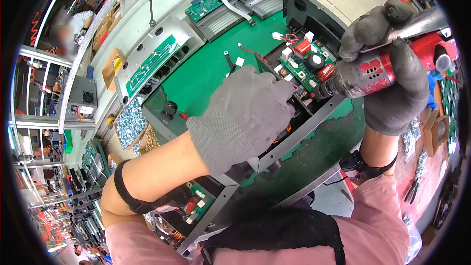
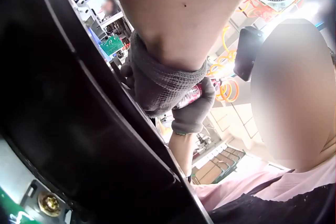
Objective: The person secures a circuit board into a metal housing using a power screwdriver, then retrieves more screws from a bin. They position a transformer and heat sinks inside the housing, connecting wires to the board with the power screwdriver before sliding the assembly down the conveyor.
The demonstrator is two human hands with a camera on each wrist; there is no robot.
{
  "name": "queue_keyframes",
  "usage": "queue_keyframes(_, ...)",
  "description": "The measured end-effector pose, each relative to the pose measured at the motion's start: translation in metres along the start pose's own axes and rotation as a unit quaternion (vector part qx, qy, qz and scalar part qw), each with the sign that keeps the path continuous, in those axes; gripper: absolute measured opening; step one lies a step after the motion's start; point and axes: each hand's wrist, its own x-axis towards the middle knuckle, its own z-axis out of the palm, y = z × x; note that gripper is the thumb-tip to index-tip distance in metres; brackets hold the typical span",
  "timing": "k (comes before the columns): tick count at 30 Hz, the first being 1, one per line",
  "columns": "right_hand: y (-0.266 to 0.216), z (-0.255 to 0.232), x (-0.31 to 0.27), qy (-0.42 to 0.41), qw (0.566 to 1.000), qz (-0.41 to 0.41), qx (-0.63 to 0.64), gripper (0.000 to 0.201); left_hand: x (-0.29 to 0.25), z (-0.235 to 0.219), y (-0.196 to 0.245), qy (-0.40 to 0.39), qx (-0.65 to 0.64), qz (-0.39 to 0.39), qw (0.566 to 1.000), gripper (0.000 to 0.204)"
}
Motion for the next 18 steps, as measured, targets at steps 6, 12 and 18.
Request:
queue_keyframes(6, -0.004, 0.032, 0.002, 0.016, 0.997, -0.004, -0.075, 0.051, 0.000, 0.007, -0.013, 0.012, -0.183, -0.035, 0.982, 0.010)
queue_keyframes(12, 0.005, 0.046, 0.012, -0.032, 0.996, 0.023, -0.075, 0.052, -0.002, 0.019, -0.021, 0.084, -0.231, 0.000, 0.969, 0.014)
queue_keyframes(18, 0.009, 0.054, 0.021, -0.082, 0.993, 0.090, -0.006, 0.039, -0.004, 0.005, -0.021, 0.023, -0.271, -0.058, 0.961, 0.012)
